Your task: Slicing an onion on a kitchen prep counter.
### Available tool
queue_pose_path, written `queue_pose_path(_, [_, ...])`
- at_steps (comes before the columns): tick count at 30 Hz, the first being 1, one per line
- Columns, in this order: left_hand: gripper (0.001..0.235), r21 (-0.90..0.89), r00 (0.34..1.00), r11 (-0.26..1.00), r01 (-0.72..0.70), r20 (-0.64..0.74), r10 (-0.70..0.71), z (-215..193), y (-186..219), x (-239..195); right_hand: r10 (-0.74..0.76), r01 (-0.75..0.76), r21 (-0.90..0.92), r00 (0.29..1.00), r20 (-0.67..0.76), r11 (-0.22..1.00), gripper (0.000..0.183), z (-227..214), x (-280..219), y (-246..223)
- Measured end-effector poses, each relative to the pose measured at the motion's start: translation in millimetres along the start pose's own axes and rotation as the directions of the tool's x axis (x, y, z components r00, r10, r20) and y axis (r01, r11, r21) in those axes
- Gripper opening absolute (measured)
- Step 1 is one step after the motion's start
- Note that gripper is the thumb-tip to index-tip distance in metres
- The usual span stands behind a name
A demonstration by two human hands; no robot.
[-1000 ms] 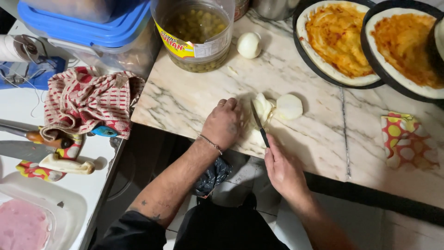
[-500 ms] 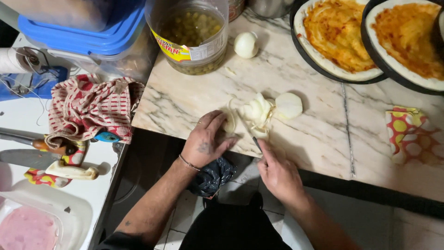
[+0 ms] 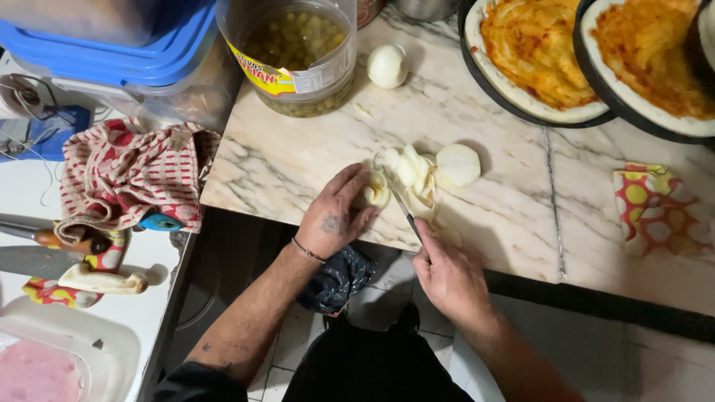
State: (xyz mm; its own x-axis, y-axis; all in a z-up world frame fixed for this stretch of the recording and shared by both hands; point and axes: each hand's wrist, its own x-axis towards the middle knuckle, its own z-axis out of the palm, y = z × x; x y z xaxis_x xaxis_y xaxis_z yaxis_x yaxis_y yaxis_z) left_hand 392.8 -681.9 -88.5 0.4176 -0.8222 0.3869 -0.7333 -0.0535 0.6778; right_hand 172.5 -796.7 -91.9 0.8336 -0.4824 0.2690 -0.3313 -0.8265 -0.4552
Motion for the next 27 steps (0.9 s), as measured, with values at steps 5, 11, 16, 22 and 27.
queue_pose_path(5, [0.062,-0.036,0.999,0.999,0.033,0.030,-0.032,-1.4,10.0,5.4,0.015,-0.016,0.003,0.997,0.072,1.000,0.048,-5.5,8.7,-2.5])
queue_pose_path(11, [0.053,-0.010,1.000,1.000,0.022,0.001,-0.022,13.5,-3.1,-0.5,0.008,-0.009,0.022,0.998,0.057,1.000,0.050,-7.5,9.2,-3.4])
queue_pose_path(16, [0.052,0.021,0.999,1.000,0.007,-0.042,-0.006,13.5,6.0,4.6,0.023,-0.028,0.071,0.998,0.063,0.997,0.050,-0.2,3.9,1.7])
queue_pose_path(22, [0.041,0.070,0.998,0.998,0.006,-0.058,-0.002,16.2,1.2,7.6,0.034,-0.040,0.103,0.998,0.056,0.994,0.052,-5.2,5.2,-4.7])
queue_pose_path(27, [0.037,0.061,0.997,0.998,-0.006,-0.074,0.011,15.5,1.4,9.0,-0.025,0.024,0.111,1.000,0.008,0.994,0.052,-4.2,4.7,-5.5])
